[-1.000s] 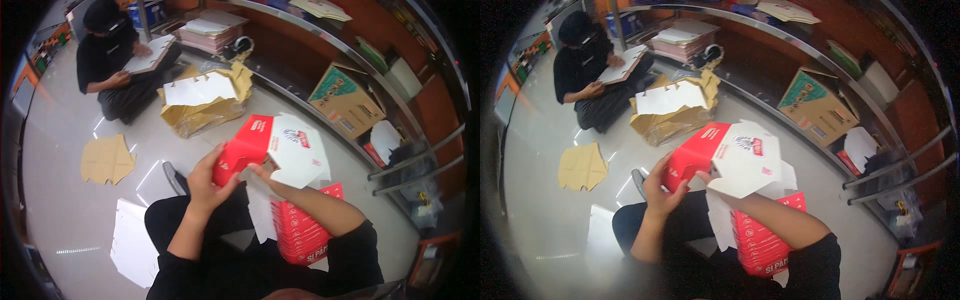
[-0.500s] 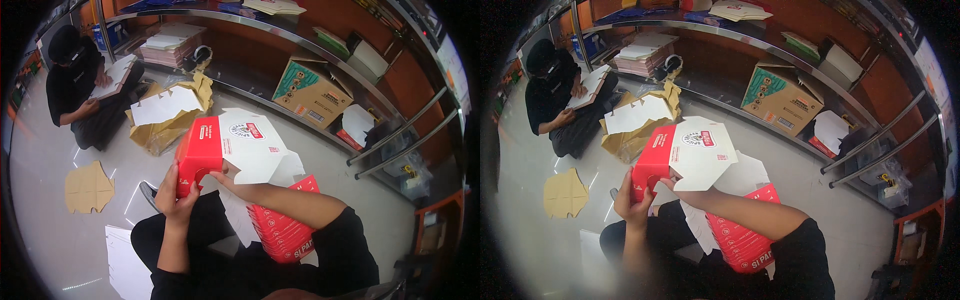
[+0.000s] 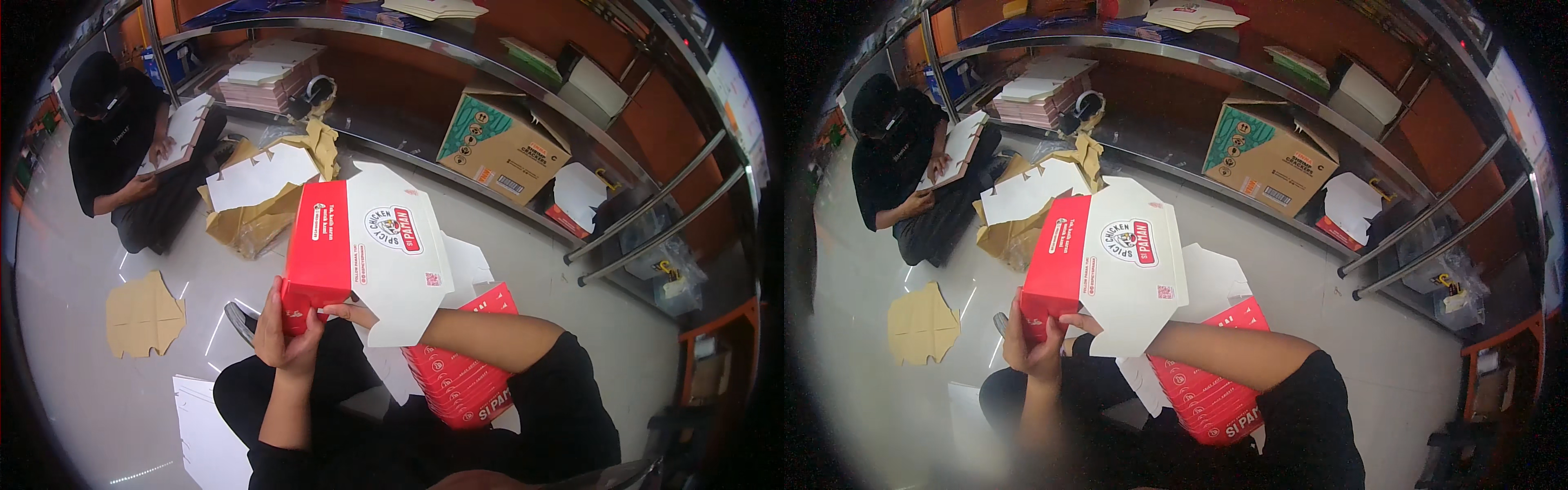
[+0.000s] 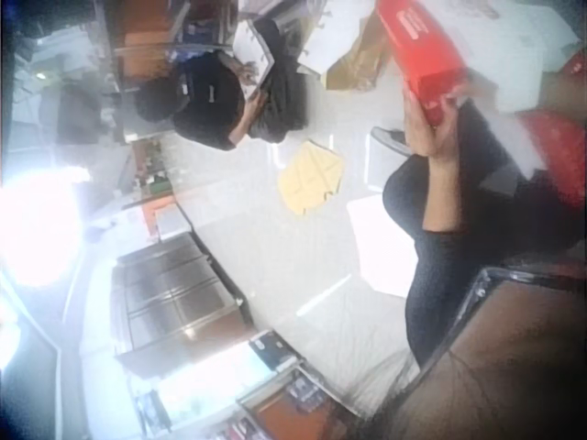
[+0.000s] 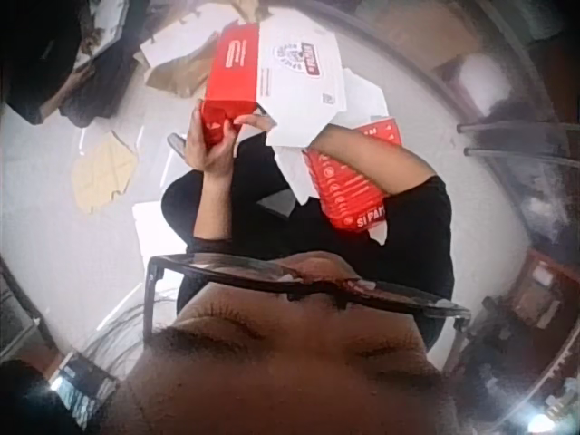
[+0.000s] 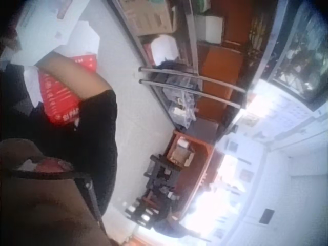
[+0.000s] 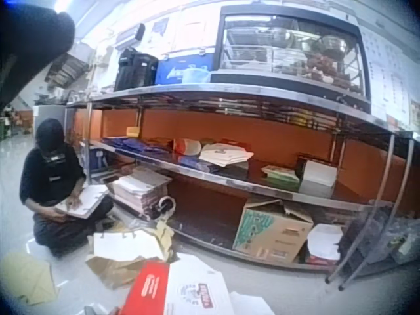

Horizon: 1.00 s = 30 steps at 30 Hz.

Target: The person sits on the floor and assembles red and white cardboard boxes by folding the flat pieces into shape. They handle the boxes one at a time, folding the flaps and stacking the finished units nearby.

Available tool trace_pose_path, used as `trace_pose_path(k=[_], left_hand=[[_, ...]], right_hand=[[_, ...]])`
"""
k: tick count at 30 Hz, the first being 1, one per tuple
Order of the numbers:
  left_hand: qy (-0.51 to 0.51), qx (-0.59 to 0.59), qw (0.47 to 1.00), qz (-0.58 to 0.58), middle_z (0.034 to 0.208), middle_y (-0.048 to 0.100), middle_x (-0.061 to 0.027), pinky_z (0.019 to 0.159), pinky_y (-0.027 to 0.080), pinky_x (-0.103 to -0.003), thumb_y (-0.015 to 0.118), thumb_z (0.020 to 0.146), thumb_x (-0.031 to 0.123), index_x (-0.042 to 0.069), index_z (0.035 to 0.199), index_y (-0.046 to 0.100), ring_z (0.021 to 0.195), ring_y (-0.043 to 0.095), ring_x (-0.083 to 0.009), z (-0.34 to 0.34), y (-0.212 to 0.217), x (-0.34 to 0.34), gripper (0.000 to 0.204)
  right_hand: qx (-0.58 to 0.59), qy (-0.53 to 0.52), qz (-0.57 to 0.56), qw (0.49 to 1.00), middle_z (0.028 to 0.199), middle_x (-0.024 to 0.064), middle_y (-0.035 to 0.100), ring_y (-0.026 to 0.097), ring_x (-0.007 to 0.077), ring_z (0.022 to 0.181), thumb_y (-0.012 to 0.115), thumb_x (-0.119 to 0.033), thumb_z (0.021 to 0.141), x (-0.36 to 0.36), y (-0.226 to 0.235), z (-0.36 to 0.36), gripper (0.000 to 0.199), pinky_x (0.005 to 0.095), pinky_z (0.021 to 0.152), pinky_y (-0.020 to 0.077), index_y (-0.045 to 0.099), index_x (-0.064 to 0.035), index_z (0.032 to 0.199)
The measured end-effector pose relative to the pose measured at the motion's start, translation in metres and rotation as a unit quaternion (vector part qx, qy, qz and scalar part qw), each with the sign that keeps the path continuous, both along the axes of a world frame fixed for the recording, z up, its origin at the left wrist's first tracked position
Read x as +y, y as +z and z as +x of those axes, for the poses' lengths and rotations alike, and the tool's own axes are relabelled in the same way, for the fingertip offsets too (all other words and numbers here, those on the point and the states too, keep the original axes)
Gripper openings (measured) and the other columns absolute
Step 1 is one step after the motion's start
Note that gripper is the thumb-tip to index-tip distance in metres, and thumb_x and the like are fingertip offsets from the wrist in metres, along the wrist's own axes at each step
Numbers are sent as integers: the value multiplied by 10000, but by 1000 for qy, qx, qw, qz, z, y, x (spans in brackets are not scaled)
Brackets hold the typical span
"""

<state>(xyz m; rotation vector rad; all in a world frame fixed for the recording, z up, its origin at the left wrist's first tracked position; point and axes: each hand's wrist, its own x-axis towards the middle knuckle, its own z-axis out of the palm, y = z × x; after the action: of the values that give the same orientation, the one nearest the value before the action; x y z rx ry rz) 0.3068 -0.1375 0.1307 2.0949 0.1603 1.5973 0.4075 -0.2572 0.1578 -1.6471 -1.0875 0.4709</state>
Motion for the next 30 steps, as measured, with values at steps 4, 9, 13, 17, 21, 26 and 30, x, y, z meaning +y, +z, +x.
trace_pose_path(k=[4,9,13,17,21,26,30], left_hand=[[-32,8,998,-46,1038,566,-265,787,491,-368,602,634,1,-62,1152,455,909,601,-347,0,-1,-12,542],[-87,0,984,-158,1133,510,-252,875,436,-390,624,658,28,-46,1191,419,1019,542,-333,5,-13,-8,576],[-138,3,970,-201,1184,460,-219,927,386,-400,687,643,86,-26,1229,366,1084,485,-309,3,-16,-1,677],[-160,46,983,-82,1210,423,-188,911,382,-412,762,573,148,-3,1251,326,1093,457,-308,6,4,0,821],[-134,97,983,-82,1191,441,-172,898,386,-386,790,546,158,3,1243,353,1092,458,-289,7,5,0,837],[-110,57,958,-258,1234,433,-140,933,349,-326,720,639,128,-9,1241,376,1116,440,-227,8,6,8,707],[-130,-26,905,-405,1304,379,-124,988,284,-335,546,799,138,-8,1285,328,1187,378,-225,5,0,43,552]], right_hand=[[-55,30,-19,998,919,48,579,545,178,800,605,-363,802,-4,-17,6,378,310,679,445,554,-89,1058],[-230,46,-104,966,1061,14,538,512,168,928,531,-406,836,-12,-16,8,422,345,736,436,537,-147,1169],[-225,40,-12,973,1040,22,534,507,163,919,523,-384,844,-13,-23,6,387,338,731,430,535,-137,1142],[-48,34,-77,995,851,39,560,527,131,766,644,-365,773,-13,10,7,393,285,637,429,516,-63,989],[-15,22,-69,997,910,60,566,528,157,843,619,-326,797,-12,38,8,329,299,718,430,539,-64,981],[-178,4,70,982,987,97,556,497,202,961,569,-248,827,-3,-12,11,216,314,832,405,580,-65,943],[-98,21,95,990,813,63,500,482,217,804,589,-157,765,-5,26,15,110,322,763,354,522,-78,799]])
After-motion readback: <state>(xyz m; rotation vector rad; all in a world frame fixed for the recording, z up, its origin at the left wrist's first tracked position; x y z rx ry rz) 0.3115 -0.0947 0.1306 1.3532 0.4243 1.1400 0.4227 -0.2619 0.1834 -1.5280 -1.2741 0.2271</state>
